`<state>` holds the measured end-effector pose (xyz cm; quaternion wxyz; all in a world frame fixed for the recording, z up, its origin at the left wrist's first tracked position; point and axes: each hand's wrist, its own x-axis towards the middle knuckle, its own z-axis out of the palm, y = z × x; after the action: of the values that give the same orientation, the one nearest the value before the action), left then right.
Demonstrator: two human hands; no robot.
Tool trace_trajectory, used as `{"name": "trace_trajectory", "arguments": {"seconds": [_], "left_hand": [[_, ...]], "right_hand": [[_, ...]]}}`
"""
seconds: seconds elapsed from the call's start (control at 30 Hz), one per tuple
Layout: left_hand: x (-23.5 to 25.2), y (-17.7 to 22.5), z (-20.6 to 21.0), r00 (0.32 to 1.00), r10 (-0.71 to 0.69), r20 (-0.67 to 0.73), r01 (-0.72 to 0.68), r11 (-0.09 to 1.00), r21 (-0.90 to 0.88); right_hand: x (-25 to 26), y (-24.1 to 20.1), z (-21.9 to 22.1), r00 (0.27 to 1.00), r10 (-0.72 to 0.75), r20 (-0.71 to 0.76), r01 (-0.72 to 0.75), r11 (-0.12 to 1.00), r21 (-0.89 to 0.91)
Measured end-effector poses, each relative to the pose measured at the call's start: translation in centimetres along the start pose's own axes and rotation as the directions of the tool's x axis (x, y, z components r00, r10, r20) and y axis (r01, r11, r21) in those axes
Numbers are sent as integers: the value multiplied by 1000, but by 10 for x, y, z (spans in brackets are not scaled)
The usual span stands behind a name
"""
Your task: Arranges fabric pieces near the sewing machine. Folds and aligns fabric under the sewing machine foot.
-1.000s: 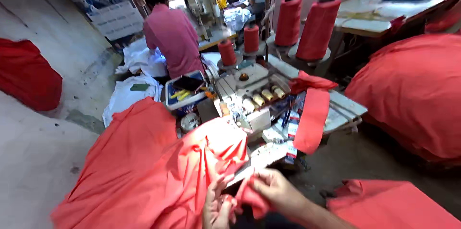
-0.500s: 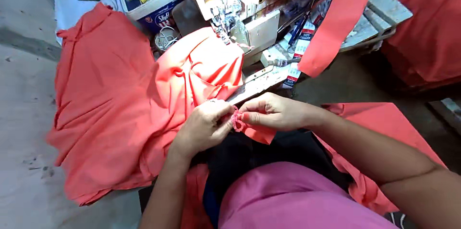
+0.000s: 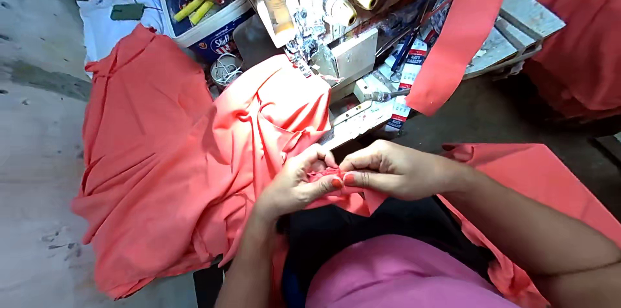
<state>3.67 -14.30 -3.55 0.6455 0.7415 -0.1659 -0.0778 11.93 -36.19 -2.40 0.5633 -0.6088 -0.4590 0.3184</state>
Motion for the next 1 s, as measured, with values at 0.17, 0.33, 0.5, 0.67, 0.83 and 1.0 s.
{"name": "trace_trajectory", "arguments": {"seconds": [0.17, 0.33, 0.5, 0.67, 0.83, 1.0], "left_hand": [[0, 58, -48, 907, -371, 202, 159, 742, 652], [18, 90, -57, 964, -262, 45, 129, 609, 782], [52, 81, -76, 980, 110, -169, 88, 521, 849], [71, 66, -88, 971, 159, -177, 57, 566, 822], [60, 103, -75, 974, 18, -226, 179, 547, 818], [72, 67, -86, 955, 137, -261, 172, 463, 869]], "right_hand": [[-2, 34, 31, 970, 159, -182, -167, 986, -29], [20, 33, 44, 876, 118, -467, -59, 988, 140], [60, 37, 28, 608, -169, -776, 107, 986, -131], [82, 53, 12, 483, -250, -839, 84, 967, -240], [68, 42, 20, 462, -473, -750, 130, 873, -470], [80, 51, 14, 469, -284, -836, 7, 948, -318]]}}
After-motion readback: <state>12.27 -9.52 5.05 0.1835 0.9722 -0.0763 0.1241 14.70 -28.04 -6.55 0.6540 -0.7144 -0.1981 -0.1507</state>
